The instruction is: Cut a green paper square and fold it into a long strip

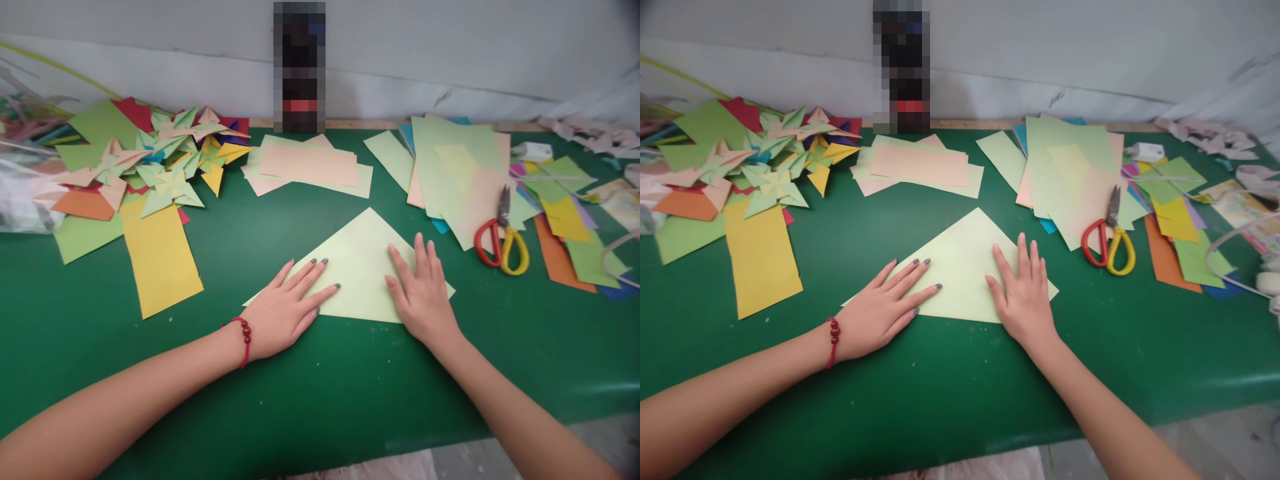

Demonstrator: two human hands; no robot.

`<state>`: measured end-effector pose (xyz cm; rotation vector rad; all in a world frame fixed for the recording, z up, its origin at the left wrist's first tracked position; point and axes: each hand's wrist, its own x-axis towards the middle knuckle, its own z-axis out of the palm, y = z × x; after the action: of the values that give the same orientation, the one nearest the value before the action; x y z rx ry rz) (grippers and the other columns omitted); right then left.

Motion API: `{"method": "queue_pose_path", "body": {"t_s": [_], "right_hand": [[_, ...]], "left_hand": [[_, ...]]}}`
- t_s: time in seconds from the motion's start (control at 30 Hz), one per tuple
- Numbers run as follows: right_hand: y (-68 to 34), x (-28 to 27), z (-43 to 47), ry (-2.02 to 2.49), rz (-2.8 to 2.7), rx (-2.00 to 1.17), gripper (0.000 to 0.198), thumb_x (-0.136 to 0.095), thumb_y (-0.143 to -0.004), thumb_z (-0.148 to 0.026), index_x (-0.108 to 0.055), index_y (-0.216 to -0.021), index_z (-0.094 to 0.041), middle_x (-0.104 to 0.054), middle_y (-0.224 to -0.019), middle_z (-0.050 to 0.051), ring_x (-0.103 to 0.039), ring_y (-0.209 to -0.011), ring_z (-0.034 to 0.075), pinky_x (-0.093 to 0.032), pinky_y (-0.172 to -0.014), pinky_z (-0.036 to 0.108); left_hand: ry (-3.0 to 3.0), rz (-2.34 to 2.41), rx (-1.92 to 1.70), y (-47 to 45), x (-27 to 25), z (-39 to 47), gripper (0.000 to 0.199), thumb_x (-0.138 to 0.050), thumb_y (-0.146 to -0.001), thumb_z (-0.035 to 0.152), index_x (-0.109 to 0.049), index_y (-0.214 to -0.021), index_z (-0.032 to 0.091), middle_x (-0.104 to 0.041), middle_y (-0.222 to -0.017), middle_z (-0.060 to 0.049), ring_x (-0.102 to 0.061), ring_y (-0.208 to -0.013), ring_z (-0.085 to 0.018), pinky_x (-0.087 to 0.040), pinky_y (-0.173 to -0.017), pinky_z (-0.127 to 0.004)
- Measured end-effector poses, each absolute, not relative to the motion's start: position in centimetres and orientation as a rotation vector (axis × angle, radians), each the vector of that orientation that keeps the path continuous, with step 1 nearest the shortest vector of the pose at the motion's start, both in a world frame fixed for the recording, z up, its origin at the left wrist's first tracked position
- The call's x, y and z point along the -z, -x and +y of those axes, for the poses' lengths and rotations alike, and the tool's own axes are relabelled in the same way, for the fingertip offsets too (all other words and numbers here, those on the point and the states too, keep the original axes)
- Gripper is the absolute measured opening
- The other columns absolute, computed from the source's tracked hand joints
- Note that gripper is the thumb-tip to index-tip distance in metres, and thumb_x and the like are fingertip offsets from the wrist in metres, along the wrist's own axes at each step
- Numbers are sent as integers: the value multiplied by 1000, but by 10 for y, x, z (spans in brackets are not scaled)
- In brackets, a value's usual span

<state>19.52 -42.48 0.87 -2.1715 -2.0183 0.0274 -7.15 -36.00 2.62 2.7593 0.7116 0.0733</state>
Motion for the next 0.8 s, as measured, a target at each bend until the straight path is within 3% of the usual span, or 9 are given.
{"method": "queue_pose_path", "body": {"t_s": [0.1, 0.17, 0.3, 0.4, 0.5, 0.67, 0.8], "right_hand": [[-200, -10, -424, 2116, -1996, -109, 53, -31, -93, -43, -21, -144, -31, 8, -155, 1, -1, -140, 32, -19, -106, 60], [-204, -15, -418, 2082, -1948, -168, 51, -30, -94, -42, -25, -143, -29, 4, -155, 4, -3, -140, 32, -22, -106, 60], [-211, -33, -400, 2024, -1902, -147, 49, -33, -93, -43, -37, -138, -26, -7, -154, 6, -9, -139, 32, -23, -106, 60], [-213, -46, -387, 1999, -1893, -163, 47, -33, -92, -44, -42, -134, -24, -11, -154, 6, -11, -140, 31, -23, -108, 57], [-211, -51, -382, 1959, -1928, -181, 46, -36, -91, -45, -45, -131, -24, -16, -153, 6, -14, -139, 29, -24, -109, 53], [-206, -46, -385, 1944, -1992, -238, 41, -39, -90, -42, -51, -124, -22, -27, -149, 8, -27, -135, 30, -34, -104, 52], [-206, -44, -388, 1920, -1958, -295, 38, -41, -90, -41, -54, -121, -24, -33, -147, 8, -34, -132, 31, -37, -101, 53]], "left_hand": [[-2718, 726, -165, 75, -29, -357, 43, -38, -92, 23, -39, -135, 28, -21, -151, -8, -21, -138, -26, -18, -111, -51], [-2728, 724, -290, 79, -31, -355, 36, -41, -92, 22, -48, -127, 27, -35, -145, -9, -29, -135, -25, -20, -111, -53], [-2901, 584, -449, 87, -36, -355, 24, -48, -90, 28, -57, -111, 19, -61, -113, -8, -54, -110, -20, -34, -105, -44], [-3020, 562, -390, 91, -42, -358, 19, -49, -90, 28, -57, -102, 15, -65, -96, -7, -61, -88, -17, -48, -86, -35], [-3133, 537, -388, 92, -48, -362, 15, -46, -91, 17, -57, -100, 13, -66, -88, -6, -62, -77, -16, -51, -70, -29], [-3293, 374, -397, 92, -52, -362, 19, -45, -88, 8, -58, -102, 6, -68, -90, -9, -64, -78, -17, -53, -72, -31], [-3344, 376, -396, 89, -51, -361, 18, -47, -88, 9, -60, -101, 9, -69, -91, -7, -65, -80, -16, -54, -76, -32]]}}
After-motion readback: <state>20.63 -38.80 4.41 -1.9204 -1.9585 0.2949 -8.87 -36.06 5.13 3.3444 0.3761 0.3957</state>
